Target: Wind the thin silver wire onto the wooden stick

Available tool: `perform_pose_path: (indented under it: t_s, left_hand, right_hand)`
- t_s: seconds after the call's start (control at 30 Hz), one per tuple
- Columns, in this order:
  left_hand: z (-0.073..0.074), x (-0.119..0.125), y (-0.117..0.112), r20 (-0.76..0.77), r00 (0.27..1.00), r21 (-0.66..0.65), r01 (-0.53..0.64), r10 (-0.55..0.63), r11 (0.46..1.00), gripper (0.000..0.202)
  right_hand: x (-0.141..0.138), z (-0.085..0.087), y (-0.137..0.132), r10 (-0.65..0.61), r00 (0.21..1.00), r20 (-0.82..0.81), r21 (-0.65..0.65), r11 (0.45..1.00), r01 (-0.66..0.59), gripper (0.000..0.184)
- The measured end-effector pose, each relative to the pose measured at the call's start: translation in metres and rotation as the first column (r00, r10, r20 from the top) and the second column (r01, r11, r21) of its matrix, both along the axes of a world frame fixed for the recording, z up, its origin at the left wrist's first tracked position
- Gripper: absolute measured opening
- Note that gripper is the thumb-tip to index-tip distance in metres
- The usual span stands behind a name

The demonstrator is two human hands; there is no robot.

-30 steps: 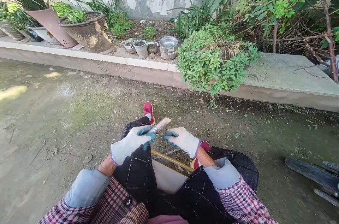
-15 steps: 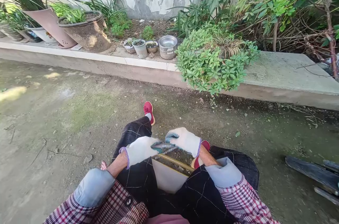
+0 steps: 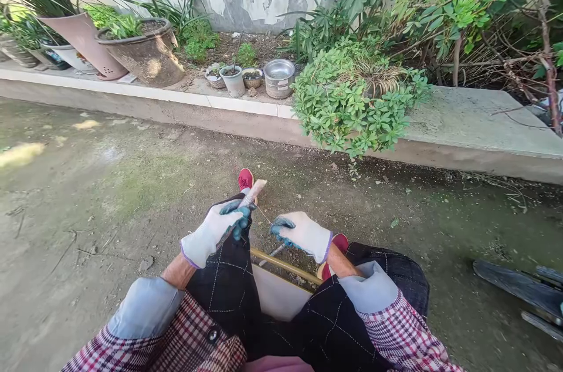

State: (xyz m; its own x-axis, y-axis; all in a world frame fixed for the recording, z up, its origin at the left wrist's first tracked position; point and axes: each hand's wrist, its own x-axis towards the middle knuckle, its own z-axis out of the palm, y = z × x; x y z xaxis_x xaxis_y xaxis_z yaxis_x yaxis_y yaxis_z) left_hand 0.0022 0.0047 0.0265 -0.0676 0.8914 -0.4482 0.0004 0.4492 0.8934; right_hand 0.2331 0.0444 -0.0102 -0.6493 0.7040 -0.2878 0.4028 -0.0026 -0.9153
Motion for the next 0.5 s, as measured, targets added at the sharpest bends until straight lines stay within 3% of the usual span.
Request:
perform_pose_path:
  t_s: [0.07,0.13,0.23,0.3,0.33,0.43,0.5]
  left_hand:
    - [-0.012,-0.002,0.004,-0.039,0.997,0.011,-0.063,0.064,0.998,0.046]
    - [-0.022,-0.004,0.005,-0.202,0.978,0.072,-0.033,0.047,0.997,0.040]
    - [-0.030,-0.001,-0.001,-0.534,0.824,0.057,0.256,-0.188,0.965,0.028]
    - [-0.028,0.005,-0.010,-0.627,0.696,-0.032,0.426,-0.351,0.904,0.019]
    - [-0.026,0.009,-0.015,-0.623,0.670,-0.060,0.475,-0.404,0.878,0.015]
    - [-0.013,0.016,-0.029,-0.506,0.724,-0.051,0.518,-0.470,0.854,0.011]
    - [-0.003,0.017,-0.034,-0.431,0.789,-0.001,0.484,-0.437,0.875,0.014]
  right_hand:
    - [0.000,0.004,-0.003,0.055,0.998,0.035,0.072,0.996,-0.057,0.022]
    - [0.000,0.005,-0.006,0.126,0.990,0.067,0.165,0.977,-0.136,0.022]
    - [0.004,0.006,-0.006,0.158,0.981,0.110,0.303,0.935,-0.185,0.023]
    - [0.007,0.007,-0.004,0.099,0.983,0.151,0.355,0.923,-0.148,0.022]
    - [0.008,0.007,-0.002,0.064,0.984,0.169,0.361,0.924,-0.122,0.022]
    - [0.011,0.005,0.004,0.008,0.984,0.178,0.312,0.948,-0.064,0.022]
    - [0.011,0.001,0.008,0.000,0.991,0.135,0.264,0.964,-0.036,0.020]
